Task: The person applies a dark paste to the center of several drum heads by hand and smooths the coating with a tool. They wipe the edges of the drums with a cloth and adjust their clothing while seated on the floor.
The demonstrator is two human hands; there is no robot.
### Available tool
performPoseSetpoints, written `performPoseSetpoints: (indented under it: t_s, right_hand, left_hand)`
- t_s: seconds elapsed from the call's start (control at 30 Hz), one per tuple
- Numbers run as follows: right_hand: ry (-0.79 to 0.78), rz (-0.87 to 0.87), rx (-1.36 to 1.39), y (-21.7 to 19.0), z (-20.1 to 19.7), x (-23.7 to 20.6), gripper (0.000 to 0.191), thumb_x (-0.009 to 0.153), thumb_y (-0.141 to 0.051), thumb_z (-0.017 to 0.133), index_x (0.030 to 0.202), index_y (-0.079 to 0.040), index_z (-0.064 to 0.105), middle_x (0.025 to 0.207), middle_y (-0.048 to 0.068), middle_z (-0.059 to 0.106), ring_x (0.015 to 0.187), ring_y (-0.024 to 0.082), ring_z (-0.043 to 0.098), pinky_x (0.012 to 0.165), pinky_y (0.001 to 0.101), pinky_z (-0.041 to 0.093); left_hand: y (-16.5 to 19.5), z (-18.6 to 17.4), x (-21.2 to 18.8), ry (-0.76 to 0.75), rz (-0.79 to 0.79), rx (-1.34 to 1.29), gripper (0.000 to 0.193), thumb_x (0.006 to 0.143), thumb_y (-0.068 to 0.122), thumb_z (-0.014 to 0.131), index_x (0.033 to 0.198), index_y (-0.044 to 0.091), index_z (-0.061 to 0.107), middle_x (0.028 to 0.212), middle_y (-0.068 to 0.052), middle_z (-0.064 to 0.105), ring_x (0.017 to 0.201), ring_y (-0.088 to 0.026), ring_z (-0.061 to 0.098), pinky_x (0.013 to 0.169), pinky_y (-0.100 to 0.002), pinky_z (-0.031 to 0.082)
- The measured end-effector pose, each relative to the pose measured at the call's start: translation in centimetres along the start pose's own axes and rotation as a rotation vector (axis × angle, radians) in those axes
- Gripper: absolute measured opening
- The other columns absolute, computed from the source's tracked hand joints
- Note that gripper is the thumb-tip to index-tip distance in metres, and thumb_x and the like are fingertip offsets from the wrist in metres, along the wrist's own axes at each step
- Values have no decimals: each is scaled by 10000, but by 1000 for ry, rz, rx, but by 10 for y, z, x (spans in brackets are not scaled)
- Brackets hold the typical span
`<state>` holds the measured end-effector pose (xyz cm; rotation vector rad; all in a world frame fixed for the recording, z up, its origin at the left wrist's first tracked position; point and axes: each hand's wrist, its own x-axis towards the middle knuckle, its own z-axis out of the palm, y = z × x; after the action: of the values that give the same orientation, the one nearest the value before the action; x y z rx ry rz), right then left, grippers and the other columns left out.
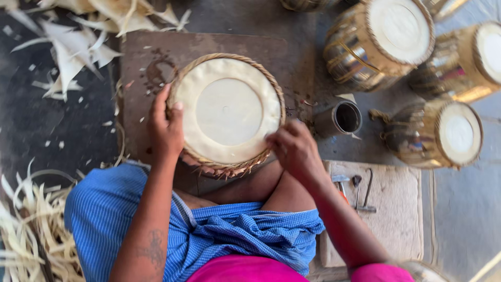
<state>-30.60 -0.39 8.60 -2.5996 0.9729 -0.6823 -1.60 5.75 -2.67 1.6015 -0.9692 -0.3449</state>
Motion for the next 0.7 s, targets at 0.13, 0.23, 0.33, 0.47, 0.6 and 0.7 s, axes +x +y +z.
performPoseSetpoints:
  t_s: [0.13, 0.23, 0.33, 0.47, 0.6, 0.7]
  right_hand:
    - [64, 107, -51, 13, -8, 8, 161, 843, -140, 815, 989, -102, 757, 967, 102, 637, 926, 311, 658, 804, 421, 550]
    - [11, 163, -12, 1, -5, 2, 153, 837, -158, 817, 963, -97, 756, 957, 104, 632, 882, 301, 673, 773, 417, 561]
    - [-51, 202, 12, -7, 1, -5, 158, 818, -158, 814, 947, -90, 753, 955, 117, 618, 861, 306, 679, 752, 416, 566]
    - [44, 202, -67, 11, 9, 8, 147, 820, -132, 804, 925, -66, 726, 965, 129, 607, 869, 320, 668, 765, 424, 561]
    - [146, 97, -141, 43, 15, 45, 117, 840, -110, 807, 914, -72, 725, 961, 122, 608, 877, 324, 655, 776, 424, 560]
    - [149, 38, -146, 59, 17, 70, 132, 835, -122, 822, 931, -85, 740, 947, 102, 615, 884, 318, 660, 768, 433, 548]
  left_hand:
    - [4, -1, -1, -14, -20, -33, 455, 1056, 179, 597, 1479, 18, 548, 1451, -206, 621, 1344, -328, 609, 1126, -423, 474]
    - [8, -4, -3, -29, -30, -58, 451, 1073, 173, 594, 1490, 14, 528, 1459, -213, 609, 1345, -322, 608, 1115, -414, 481]
    - [10, -5, -3, -33, -35, -56, 453, 1085, 179, 590, 1502, 15, 519, 1460, -220, 603, 1345, -323, 600, 1106, -416, 482]
    - [9, -6, -3, -46, -49, -51, 461, 1085, 202, 586, 1506, 29, 515, 1463, -211, 605, 1340, -320, 609, 1094, -414, 495]
    - [5, -7, -2, -35, -29, 16, 470, 1077, 211, 607, 1505, 30, 533, 1460, -223, 609, 1346, -351, 598, 1094, -437, 480]
    - [2, -6, -2, -15, -12, 20, 467, 1071, 225, 617, 1494, 38, 550, 1450, -218, 628, 1341, -349, 618, 1103, -438, 486]
